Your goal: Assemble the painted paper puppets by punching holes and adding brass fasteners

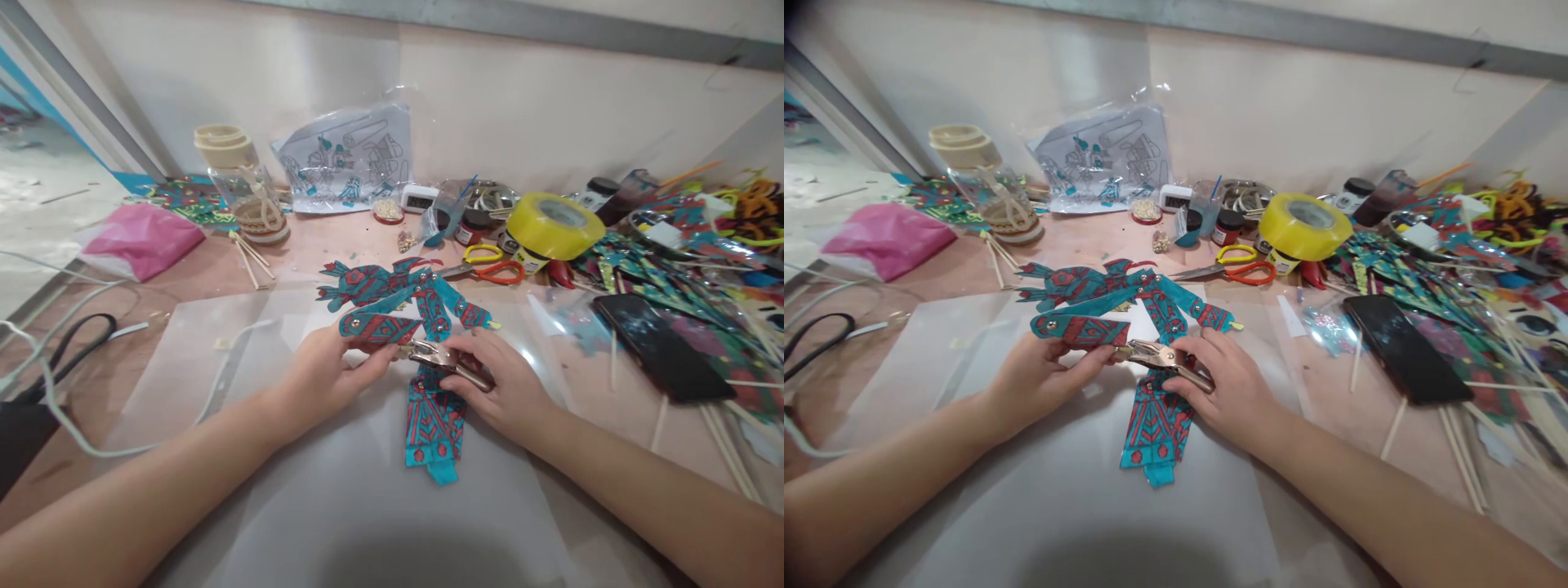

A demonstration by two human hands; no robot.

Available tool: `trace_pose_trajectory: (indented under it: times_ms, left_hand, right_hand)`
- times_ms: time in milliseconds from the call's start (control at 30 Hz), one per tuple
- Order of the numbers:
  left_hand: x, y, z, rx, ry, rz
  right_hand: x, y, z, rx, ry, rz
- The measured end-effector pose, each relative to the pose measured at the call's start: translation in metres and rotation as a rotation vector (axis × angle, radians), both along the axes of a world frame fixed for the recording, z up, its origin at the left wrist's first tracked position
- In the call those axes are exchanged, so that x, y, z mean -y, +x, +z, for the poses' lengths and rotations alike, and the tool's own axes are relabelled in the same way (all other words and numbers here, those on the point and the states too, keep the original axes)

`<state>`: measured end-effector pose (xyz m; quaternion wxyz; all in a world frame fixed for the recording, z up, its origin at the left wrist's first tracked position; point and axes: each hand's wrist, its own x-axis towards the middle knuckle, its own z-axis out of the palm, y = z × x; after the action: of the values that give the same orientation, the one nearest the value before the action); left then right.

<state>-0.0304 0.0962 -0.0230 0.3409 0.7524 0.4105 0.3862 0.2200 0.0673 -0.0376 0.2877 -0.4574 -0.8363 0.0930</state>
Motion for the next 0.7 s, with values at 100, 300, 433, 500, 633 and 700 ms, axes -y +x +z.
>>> trace_pose_trajectory:
  times_ms: [100, 300, 433, 500, 633, 700]
  left_hand:
    - [0.0005, 0.0002, 0.0010, -0.028, 0.029, 0.027]
    - [-0.0002, -0.0012, -0.0036, -0.033, -0.012, 0.030]
    - [0.0002, -0.0014, -0.0036, -0.023, -0.043, 0.027]
    - [0.0006, -0.0009, -0.0020, -0.032, -0.030, 0.012]
    - [0.0012, 0.0001, 0.0005, -0.037, -0.014, 0.010]
    - [0.0012, 0.0006, 0.0005, -0.029, -0.016, 0.013]
  right_hand:
    - [0.0000, -0.0005, 0.0000, 0.016, 0.019, 0.001]
    - [0.0000, -0.0007, 0.0006, 0.023, 0.015, -0.005]
    - [-0.0002, -0.0009, 0.0017, 0.045, 0.010, -0.015]
    - [0.0000, -0.0012, 0.0020, 0.054, 0.013, -0.019]
    - [0.0009, -0.0018, 0.0017, 0.048, 0.016, -0.001]
    - [0.0014, -0.0021, 0.0011, 0.048, 0.022, 0.002]
